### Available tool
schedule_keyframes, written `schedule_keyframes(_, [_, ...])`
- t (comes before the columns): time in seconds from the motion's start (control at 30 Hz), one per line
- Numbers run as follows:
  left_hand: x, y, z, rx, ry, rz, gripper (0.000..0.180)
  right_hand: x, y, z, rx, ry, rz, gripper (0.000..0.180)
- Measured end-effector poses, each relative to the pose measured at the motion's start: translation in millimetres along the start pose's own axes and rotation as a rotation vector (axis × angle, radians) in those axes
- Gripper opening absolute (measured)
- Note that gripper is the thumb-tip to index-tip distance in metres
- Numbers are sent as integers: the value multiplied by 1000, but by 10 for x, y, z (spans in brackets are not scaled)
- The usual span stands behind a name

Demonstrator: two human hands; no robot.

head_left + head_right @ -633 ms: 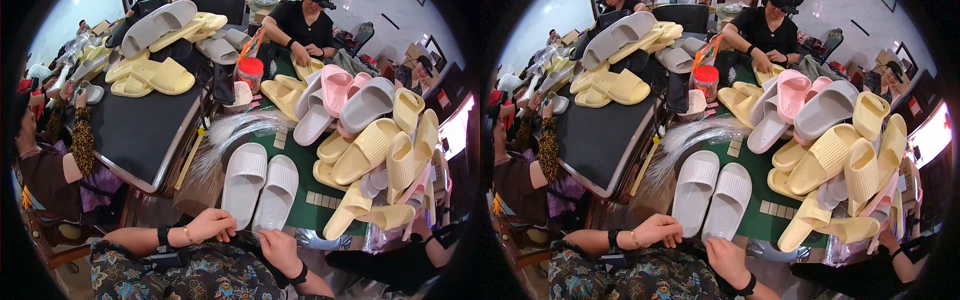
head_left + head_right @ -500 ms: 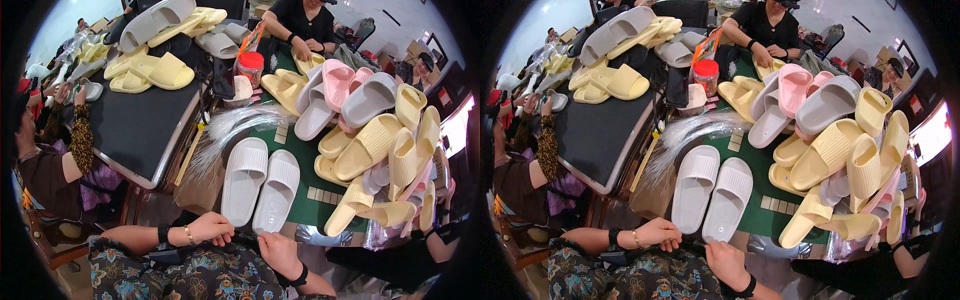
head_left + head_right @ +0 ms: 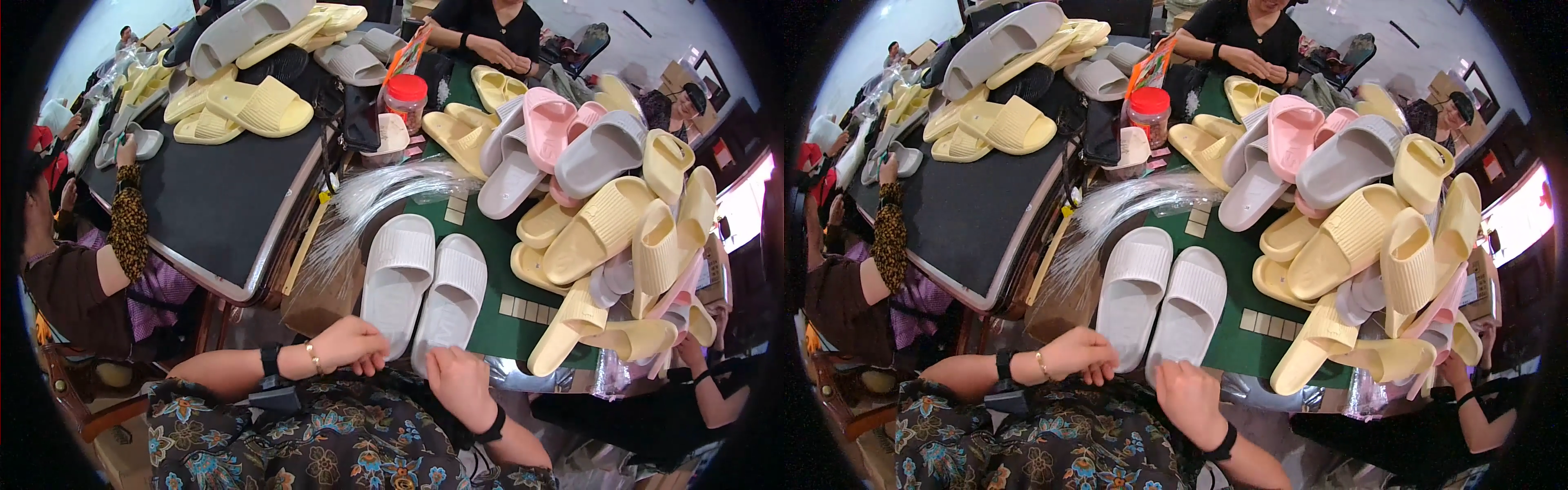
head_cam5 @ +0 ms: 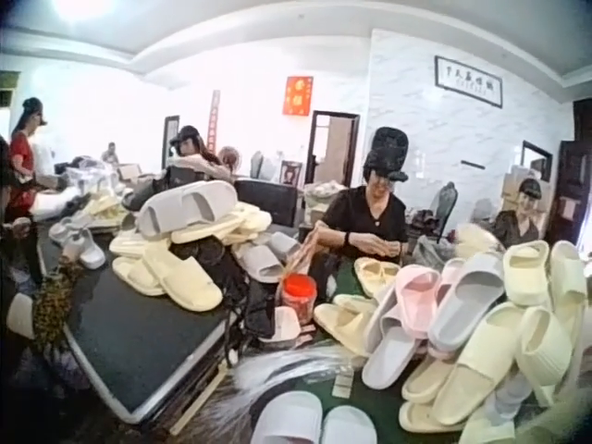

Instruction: Assembling and inspecting sandals by attaching parts and checking for quality.

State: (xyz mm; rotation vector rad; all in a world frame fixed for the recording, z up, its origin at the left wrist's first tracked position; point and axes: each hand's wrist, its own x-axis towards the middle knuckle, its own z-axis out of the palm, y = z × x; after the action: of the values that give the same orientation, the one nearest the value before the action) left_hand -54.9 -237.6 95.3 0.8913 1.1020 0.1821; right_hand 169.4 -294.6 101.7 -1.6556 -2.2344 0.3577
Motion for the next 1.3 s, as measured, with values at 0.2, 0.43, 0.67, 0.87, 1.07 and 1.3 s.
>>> schedule_keyframes(0.2, [448,244,-58,971,667,684,35,497,301,146,27,227,67,11])
schedule_keyframes(0.43, [516,332,-162,852,784,857,30,408,439,27,160,355,10,16])
schedule_keyframes(0.67, [1177,920,-511,928,991,773,25,986,1052,-44,111,448,222,19])
schedule_keyframes(0.87, [1658,1137,-479,1109,925,415,22,1396,1419,273,-14,241,348,26])
schedule_keyframes(1.07, [1637,902,-475,1140,987,594,17,1392,1275,281,49,256,365,16])
schedule_keyframes(1.3, [1338,814,-280,818,819,903,12,1348,959,202,248,426,80,11])
